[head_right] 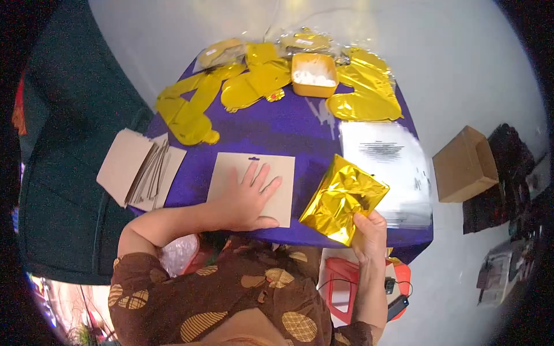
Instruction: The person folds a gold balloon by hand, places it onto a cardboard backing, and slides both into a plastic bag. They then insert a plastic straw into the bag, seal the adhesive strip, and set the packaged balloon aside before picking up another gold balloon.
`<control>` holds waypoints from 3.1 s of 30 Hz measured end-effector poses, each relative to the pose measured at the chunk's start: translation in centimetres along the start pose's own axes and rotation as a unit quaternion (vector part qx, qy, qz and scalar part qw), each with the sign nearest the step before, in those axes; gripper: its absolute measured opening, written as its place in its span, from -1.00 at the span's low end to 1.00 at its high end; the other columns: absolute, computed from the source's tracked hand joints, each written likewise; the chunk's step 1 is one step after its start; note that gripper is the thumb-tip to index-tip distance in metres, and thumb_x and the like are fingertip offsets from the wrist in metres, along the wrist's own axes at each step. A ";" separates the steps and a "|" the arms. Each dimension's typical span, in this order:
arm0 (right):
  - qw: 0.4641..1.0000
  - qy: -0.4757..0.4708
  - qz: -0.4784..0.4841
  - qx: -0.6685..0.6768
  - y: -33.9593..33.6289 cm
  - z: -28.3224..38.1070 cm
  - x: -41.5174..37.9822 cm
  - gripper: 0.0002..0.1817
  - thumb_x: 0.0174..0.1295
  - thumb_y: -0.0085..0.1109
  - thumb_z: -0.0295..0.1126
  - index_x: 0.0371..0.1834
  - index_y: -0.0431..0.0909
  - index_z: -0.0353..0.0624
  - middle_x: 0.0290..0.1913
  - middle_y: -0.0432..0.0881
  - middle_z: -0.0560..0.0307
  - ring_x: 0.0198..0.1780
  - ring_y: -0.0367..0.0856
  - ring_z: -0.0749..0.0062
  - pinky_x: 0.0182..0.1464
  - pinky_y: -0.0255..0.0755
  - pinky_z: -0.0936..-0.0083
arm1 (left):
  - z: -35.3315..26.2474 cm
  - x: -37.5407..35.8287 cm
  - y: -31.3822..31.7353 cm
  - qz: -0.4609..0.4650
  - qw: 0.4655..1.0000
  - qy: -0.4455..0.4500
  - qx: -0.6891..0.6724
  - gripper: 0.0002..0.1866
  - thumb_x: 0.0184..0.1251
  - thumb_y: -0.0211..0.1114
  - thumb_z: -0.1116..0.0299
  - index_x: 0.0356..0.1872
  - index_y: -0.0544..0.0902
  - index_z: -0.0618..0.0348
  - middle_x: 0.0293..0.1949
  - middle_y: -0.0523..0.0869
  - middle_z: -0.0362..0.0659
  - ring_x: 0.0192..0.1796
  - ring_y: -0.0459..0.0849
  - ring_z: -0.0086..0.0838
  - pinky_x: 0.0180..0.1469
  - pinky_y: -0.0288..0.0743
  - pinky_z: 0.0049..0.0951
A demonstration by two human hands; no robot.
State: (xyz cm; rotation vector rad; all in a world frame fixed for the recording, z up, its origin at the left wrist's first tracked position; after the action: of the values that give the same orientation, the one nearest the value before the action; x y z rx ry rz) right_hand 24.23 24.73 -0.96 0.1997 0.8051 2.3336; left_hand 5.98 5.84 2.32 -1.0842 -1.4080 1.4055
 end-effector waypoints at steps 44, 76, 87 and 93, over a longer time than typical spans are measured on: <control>1.000 0.014 -0.010 -0.014 -0.7 -0.6 -0.4 -0.74 0.28 0.23 -0.60 0.02 0.63 -0.44 0.02 0.71 -0.04 -0.01 0.70 0.31 0.12 0.57 0.31 | 19.0 39.9 -3.8 -0.101 0.969 -0.175 -0.139 -0.60 0.18 0.19 0.32 0.02 0.72 0.19 0.25 0.58 0.18 0.54 -0.03 0.34 0.53 -0.22 0.24; 0.989 0.031 0.004 -0.144 2.0 2.5 0.3 -0.65 0.28 0.22 -0.52 0.11 0.59 -0.42 0.00 0.73 0.00 -0.08 0.73 0.36 0.06 0.59 0.41 | 5.1 7.6 -3.1 0.065 0.971 0.004 -0.231 -0.81 0.11 0.31 0.37 -0.32 0.75 0.27 -0.38 0.77 0.05 -0.29 0.75 -0.12 -0.17 0.59 -0.26; 0.834 0.234 0.270 -0.419 13.3 -1.9 9.2 -0.81 0.30 0.16 -0.47 -0.10 0.66 -0.32 -0.29 0.74 0.16 -0.34 0.68 0.57 -0.27 0.53 0.63 | 12.8 -3.1 -7.5 -0.211 0.904 -0.123 -0.350 -0.74 0.34 0.18 0.39 -0.10 0.70 0.36 -0.29 0.78 0.01 -0.25 0.76 -0.24 -0.14 0.60 -0.35; 0.742 0.289 0.372 -0.477 17.9 -7.8 12.4 -0.83 0.24 0.20 -0.49 -0.20 0.70 -0.34 -0.37 0.72 0.17 -0.39 0.66 0.54 -0.32 0.52 0.56 | 9.6 -5.2 -8.8 -0.303 0.938 -0.070 -0.155 -0.64 0.25 0.35 0.29 -0.04 0.65 0.35 -0.01 0.71 0.11 0.04 0.66 -0.05 0.17 0.47 -0.18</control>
State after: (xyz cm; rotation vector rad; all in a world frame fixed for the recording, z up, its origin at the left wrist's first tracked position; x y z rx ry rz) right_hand 2.47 17.92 2.63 -0.8380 -0.4533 3.2894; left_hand -2.04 -1.65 11.09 -0.6456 -1.9077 0.8412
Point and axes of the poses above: each hand's wrist, its own x-axis towards the middle knuckle, its own y-axis out of the palm, z = x × y, the point moved 8 cm from there along x, towards the middle knuckle
